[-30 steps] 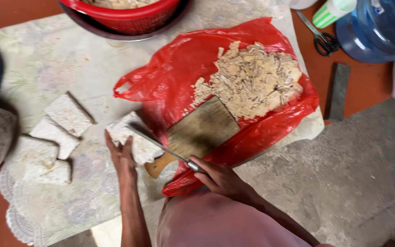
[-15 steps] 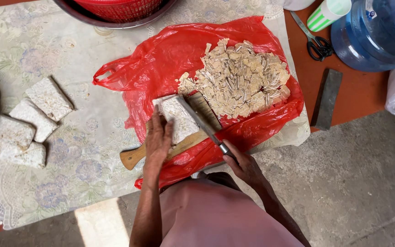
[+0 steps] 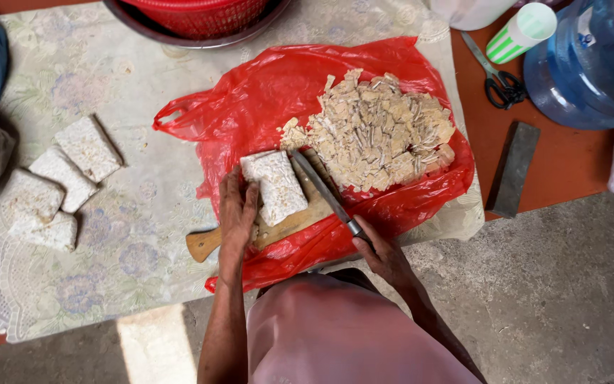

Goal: The person slices rectangular blocks of a white food item into thin strips using a knife on a wooden cutting board. The sliced pieces are collected in a red plastic bag placed on the table.

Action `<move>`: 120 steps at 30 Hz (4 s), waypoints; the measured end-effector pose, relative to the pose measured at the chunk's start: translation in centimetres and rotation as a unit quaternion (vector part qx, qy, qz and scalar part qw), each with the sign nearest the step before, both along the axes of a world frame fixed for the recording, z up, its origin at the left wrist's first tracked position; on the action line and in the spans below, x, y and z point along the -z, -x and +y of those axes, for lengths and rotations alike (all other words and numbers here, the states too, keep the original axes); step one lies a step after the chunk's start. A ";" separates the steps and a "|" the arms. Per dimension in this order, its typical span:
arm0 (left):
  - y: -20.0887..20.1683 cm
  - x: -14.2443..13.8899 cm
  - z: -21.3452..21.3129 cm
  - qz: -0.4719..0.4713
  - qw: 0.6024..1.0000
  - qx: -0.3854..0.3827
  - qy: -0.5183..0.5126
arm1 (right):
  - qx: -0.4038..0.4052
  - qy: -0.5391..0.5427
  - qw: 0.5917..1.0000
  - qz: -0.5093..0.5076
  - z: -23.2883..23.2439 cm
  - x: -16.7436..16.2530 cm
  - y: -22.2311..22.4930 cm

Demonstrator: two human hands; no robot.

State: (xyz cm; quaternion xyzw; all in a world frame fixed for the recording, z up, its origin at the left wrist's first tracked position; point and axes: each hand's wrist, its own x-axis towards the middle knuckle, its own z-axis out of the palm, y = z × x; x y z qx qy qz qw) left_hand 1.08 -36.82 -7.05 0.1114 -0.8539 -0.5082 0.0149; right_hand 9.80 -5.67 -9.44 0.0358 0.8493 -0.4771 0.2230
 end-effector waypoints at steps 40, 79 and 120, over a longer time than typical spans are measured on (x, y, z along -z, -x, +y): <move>-2.9 3.2 0.7 0.002 0.946 0.123 0.300 | -0.043 0.003 0.997 0.057 3.2 1.2 2.5; 0.4 2.3 5.2 -0.003 0.955 0.084 0.283 | 0.041 -0.078 0.995 0.054 1.1 -2.1 -4.4; 0.2 2.5 3.6 -0.080 0.981 0.016 -0.176 | 0.094 -0.002 0.988 -0.124 5.2 0.1 -4.9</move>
